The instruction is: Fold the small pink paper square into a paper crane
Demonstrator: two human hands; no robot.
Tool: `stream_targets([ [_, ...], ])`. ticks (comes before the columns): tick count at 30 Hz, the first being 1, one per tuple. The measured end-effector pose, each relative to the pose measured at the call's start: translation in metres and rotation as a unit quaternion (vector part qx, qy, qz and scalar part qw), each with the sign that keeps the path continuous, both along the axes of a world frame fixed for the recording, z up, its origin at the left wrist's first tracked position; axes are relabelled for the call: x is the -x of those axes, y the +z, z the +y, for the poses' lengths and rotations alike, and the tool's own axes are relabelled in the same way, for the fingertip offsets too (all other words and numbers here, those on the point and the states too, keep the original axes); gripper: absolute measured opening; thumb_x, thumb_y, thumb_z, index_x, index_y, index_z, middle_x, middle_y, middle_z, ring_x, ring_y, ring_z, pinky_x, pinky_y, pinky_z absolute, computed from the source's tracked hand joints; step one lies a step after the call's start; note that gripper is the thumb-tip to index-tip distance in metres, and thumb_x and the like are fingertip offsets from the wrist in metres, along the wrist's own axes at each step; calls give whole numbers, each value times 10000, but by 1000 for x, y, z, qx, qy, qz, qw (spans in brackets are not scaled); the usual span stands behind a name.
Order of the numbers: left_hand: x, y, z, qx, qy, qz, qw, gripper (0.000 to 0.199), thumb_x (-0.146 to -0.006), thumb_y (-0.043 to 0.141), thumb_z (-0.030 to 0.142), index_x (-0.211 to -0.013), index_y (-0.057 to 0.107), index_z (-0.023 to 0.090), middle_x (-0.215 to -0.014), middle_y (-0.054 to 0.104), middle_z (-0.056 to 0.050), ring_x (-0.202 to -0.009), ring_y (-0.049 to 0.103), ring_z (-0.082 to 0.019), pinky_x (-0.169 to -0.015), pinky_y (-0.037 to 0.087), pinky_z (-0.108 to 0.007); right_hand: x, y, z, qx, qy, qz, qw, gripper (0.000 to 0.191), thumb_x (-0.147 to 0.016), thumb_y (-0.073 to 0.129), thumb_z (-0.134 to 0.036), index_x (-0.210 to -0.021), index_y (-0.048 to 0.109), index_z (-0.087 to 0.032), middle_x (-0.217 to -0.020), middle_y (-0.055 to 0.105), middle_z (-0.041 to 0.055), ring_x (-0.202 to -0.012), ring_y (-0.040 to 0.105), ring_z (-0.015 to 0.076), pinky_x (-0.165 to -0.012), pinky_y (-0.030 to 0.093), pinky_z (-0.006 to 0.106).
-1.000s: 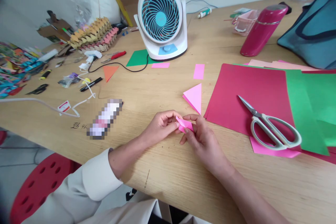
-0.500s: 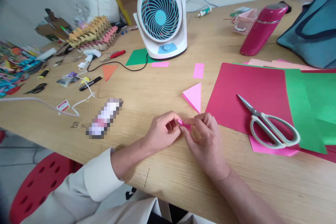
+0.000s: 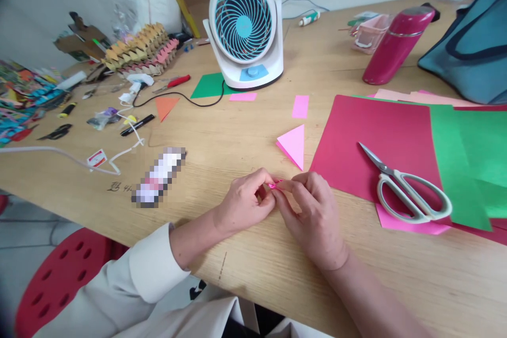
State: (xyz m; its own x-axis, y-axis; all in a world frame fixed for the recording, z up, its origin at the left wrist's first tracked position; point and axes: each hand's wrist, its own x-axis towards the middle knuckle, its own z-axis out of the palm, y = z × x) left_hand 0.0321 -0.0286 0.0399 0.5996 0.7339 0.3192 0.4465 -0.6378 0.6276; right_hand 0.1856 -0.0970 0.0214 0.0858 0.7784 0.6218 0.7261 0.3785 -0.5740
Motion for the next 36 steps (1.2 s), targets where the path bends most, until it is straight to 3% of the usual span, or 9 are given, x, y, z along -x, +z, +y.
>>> stream_targets([
  [9, 0, -6, 0, -105, 11, 54, 993, 43, -861, 499, 169, -830, 518, 192, -760, 669, -16, -649, 608, -129, -586, 396, -249, 2, 3, 1, 1, -3, -8, 1000, 180, -886, 641, -122, -1025, 632, -237, -892, 553, 49, -793, 570, 185, -676, 493, 354],
  [13, 1, -6, 1, -114, 2, 53, 992, 49, -871, 498, 170, -863, 542, 188, -786, 687, -20, -658, 612, -127, -591, 399, -250, 2, 6, 2, 26, 6, 19, 999, 106, -911, 611, -140, -969, 615, -228, -864, 536, 41, -798, 556, 182, -683, 484, 346],
  [22, 1, 0, 6, -43, -60, -16, 997, 102, -882, 508, 140, -924, 587, 189, -863, 699, -36, -791, 619, -142, -773, 472, -268, -1, 9, 5, 49, 38, 43, 997, 87, -925, 570, -135, -901, 562, -218, -847, 520, 35, -799, 532, 180, -705, 467, 342],
  [27, 1, 0, 7, -18, -56, -47, 997, 83, -875, 537, 145, -885, 613, 176, -803, 673, -22, -730, 581, -122, -723, 452, -251, 0, 7, 5, 36, 19, 33, 999, 104, -908, 575, -122, -893, 547, -221, -839, 524, 33, -788, 530, 181, -693, 457, 335],
  [30, 1, 0, 8, 41, -52, -73, 995, 106, -861, 537, 127, -867, 633, 172, -762, 656, 1, -641, 529, -88, -656, 429, -220, -2, 4, 6, 46, -1, 53, 998, 111, -895, 595, -142, -904, 523, -226, -869, 546, 34, -814, 542, 186, -725, 460, 342],
  [33, -1, -1, 9, 134, -34, -106, 985, 83, -861, 561, 152, -870, 642, 168, -736, 654, 14, -583, 492, -68, -594, 408, -195, -5, 0, 6, 110, 6, 131, 985, 144, -896, 644, -245, -1009, 558, -225, -942, 592, 43, -854, 580, 189, -766, 483, 342],
  [36, -2, -1, 11, 200, -18, -132, 971, 88, -875, 597, 228, -842, 634, 155, -737, 645, 3, -591, 503, -70, -570, 395, -191, -5, -3, 6, 227, 67, 247, 940, 178, -925, 624, -353, -1046, 584, -228, -942, 633, 40, -826, 612, 182, -717, 491, 312],
])
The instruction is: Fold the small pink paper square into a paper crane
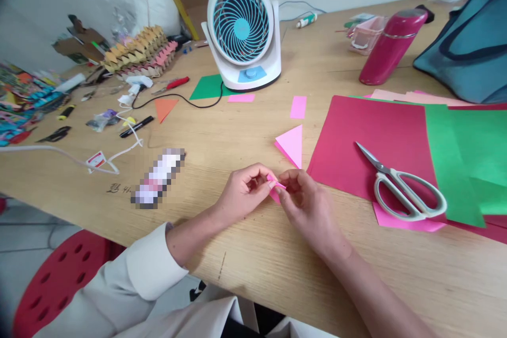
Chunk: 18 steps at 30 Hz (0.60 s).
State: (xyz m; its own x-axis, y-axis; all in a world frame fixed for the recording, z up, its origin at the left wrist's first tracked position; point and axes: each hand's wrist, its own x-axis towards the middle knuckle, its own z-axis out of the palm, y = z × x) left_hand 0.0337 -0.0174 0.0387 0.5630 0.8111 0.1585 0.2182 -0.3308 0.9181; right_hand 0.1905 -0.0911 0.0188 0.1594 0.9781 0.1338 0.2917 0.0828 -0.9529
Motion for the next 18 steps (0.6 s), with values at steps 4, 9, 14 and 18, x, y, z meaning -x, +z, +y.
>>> stream_targets([
  [4, 0, 0, 3, 46, 5, -22, 999, 91, -870, 609, 230, -824, 611, 152, -714, 586, 17, -604, 484, -70, -564, 373, -193, 3, 0, 1, 82, 54, 68, 993, 213, -911, 635, -421, -892, 619, -209, -785, 608, 17, -698, 545, 154, -613, 421, 279],
  [9, 1, 1, 5, 56, 6, -40, 998, 127, -861, 648, 260, -809, 607, 151, -742, 546, 17, -637, 461, -77, -602, 379, -210, 4, 4, 3, 89, 49, 117, 988, 270, -860, 697, -442, -766, 623, -201, -706, 562, 4, -653, 478, 133, -584, 385, 259],
  [14, 5, -1, 14, 67, -45, -79, 994, 182, -878, 677, 342, -849, 667, 163, -859, 541, -19, -787, 518, -118, -723, 423, -250, 1, 7, 2, 136, 125, 313, 932, 330, -912, 593, -553, -974, 675, -239, -818, 632, 30, -712, 572, 155, -666, 496, 285],
  [18, 7, -3, 20, 83, -117, -128, 981, 189, -877, 690, 372, -837, 689, 188, -920, 541, -35, -918, 528, -149, -839, 436, -284, -2, 5, 1, 206, 172, 437, 858, 347, -900, 628, -542, -894, 690, -200, -774, 633, 24, -600, 547, 90, -563, 463, 208],
])
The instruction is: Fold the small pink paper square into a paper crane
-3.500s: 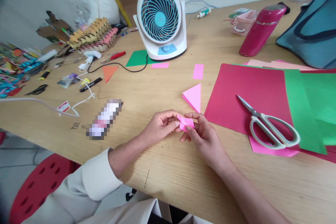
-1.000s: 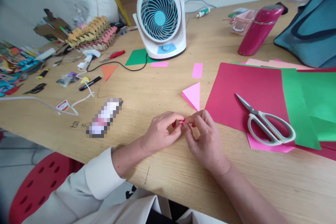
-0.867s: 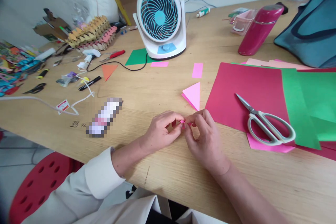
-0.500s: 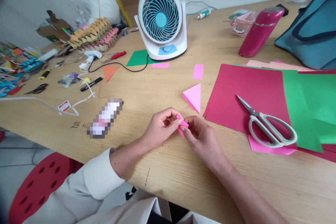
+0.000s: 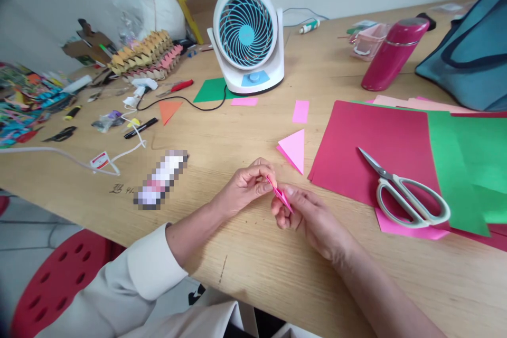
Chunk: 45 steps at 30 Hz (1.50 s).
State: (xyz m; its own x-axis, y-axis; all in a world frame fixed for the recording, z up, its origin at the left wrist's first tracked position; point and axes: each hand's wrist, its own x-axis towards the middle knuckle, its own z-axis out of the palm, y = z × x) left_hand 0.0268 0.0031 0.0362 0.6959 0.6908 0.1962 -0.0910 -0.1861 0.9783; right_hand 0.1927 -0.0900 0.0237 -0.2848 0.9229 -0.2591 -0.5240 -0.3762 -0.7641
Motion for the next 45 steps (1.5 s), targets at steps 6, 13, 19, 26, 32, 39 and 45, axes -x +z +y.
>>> stream_targets([
  [6, -1, 0, -1, 53, 11, -6, 998, 259, -858, 717, 381, -1034, 706, 191, -1003, 599, -52, -817, 530, -113, -739, 442, -248, 3, -1, 2, 5, -64, -32, 997, 277, -735, 854, -368, -835, 655, -204, -717, 656, -17, -619, 581, 70, -599, 476, 174],
  [13, -6, -3, -9, 107, 50, 15, 993, 282, -825, 734, 397, -872, 661, 129, -839, 649, -33, -752, 567, -110, -722, 451, -248, 11, -2, 6, 33, -137, -104, 984, 472, -575, 923, -455, -698, 543, -203, -672, 664, -30, -584, 632, 107, -611, 521, 237],
  [19, -9, -6, -13, 106, 106, 30, 988, 295, -807, 726, 345, -683, 557, 138, -690, 567, 17, -660, 499, -82, -650, 405, -227, 12, -5, 6, -59, -149, -189, 969, 410, -678, 861, -482, -716, 564, -202, -656, 583, -29, -642, 536, 103, -618, 438, 221],
  [26, -9, -3, -15, 111, 91, 49, 988, 243, -812, 725, 360, -794, 635, 135, -774, 617, -2, -703, 525, -93, -689, 408, -237, 13, -10, 4, -74, -171, -223, 957, 393, -730, 804, -525, -717, 570, -209, -661, 549, -16, -637, 472, 122, -608, 398, 252],
  [32, -10, -5, -17, 122, 84, 19, 989, 340, -807, 742, 433, -731, 602, 133, -731, 587, 4, -698, 511, -92, -686, 408, -236, 16, -6, 4, -61, -170, -221, 958, 374, -724, 812, -509, -747, 588, -210, -653, 533, -25, -582, 435, 106, -557, 376, 251],
  [39, -9, -7, -20, 72, 95, 50, 992, 291, -859, 690, 415, -796, 625, 138, -748, 610, -5, -688, 530, -97, -674, 428, -235, 17, -10, 5, -79, -175, -223, 956, 403, -693, 841, -485, -711, 539, -219, -636, 513, -31, -588, 440, 112, -552, 380, 253],
  [45, -9, -4, -20, 41, 82, 59, 994, 216, -867, 674, 332, -799, 596, 142, -746, 595, 2, -697, 525, -94, -688, 428, -234, 16, -5, 3, -100, -192, -248, 944, 343, -757, 795, -481, -766, 574, -219, -690, 524, -20, -621, 440, 119, -564, 378, 248],
])
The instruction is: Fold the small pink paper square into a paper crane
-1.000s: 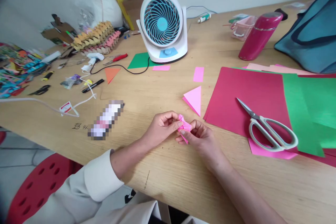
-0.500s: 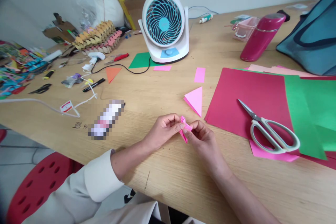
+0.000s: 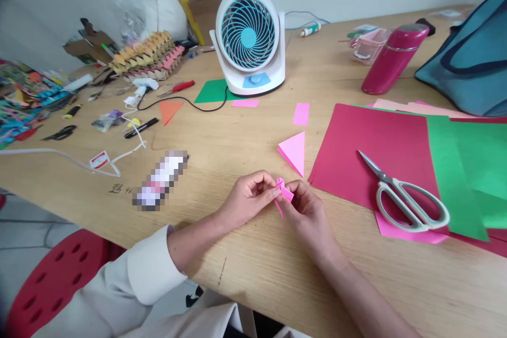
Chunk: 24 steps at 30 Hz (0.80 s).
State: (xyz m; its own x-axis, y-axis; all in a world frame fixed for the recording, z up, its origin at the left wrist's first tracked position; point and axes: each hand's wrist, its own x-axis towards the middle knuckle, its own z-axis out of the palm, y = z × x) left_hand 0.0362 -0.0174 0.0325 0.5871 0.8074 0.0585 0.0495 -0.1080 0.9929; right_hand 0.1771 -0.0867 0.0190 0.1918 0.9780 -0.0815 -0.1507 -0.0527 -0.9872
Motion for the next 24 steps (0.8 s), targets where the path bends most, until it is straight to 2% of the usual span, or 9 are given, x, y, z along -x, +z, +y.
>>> stream_targets([
  [4, 0, 5, 0, 26, -2, -22, 999, 234, -856, 690, 348, -808, 583, 145, -742, 584, 10, -652, 498, -77, -629, 404, -214, 0, 3, -2, -27, 4, -12, 1000, 295, -801, 755, -489, -827, 615, -231, -757, 588, 2, -695, 514, 146, -642, 438, 268],
  [8, 1, 6, -2, 41, 16, -34, 998, 217, -848, 696, 339, -873, 608, 142, -795, 627, -15, -693, 565, -98, -652, 448, -225, -2, 3, -4, -23, 30, -15, 999, 293, -861, 697, -493, -795, 587, -229, -720, 625, 9, -702, 574, 157, -700, 470, 289],
  [12, 3, 4, -2, -16, 35, 11, 999, 201, -871, 670, 335, -811, 626, 148, -732, 620, -10, -647, 547, -96, -613, 427, -223, -4, 2, -4, -4, 36, -22, 999, 281, -865, 693, -495, -860, 598, -231, -690, 633, 4, -657, 585, 157, -657, 476, 288],
  [16, 4, 5, -1, -85, 28, 25, 996, 156, -888, 649, 303, -857, 686, 154, -837, 664, -43, -742, 591, -116, -668, 451, -234, -4, 3, -3, -16, 15, -23, 999, 265, -893, 664, -479, -842, 595, -228, -636, 611, -11, -594, 554, 138, -608, 459, 275],
  [19, 4, 8, -1, -49, 36, 11, 998, 177, -892, 640, 317, -861, 666, 144, -837, 663, -43, -739, 596, -113, -667, 454, -232, -5, 3, -4, -15, 9, -38, 999, 274, -893, 668, -473, -807, 589, -225, -635, 612, -7, -590, 552, 134, -595, 453, 270],
  [24, 4, 14, 0, 20, 46, 3, 999, 221, -882, 639, 331, -774, 631, 138, -630, 549, 29, -562, 464, -64, -585, 386, -220, -8, -1, -6, -1, 11, -92, 996, 251, -900, 659, -477, -921, 615, -231, -615, 569, -24, -562, 506, 133, -539, 397, 267],
])
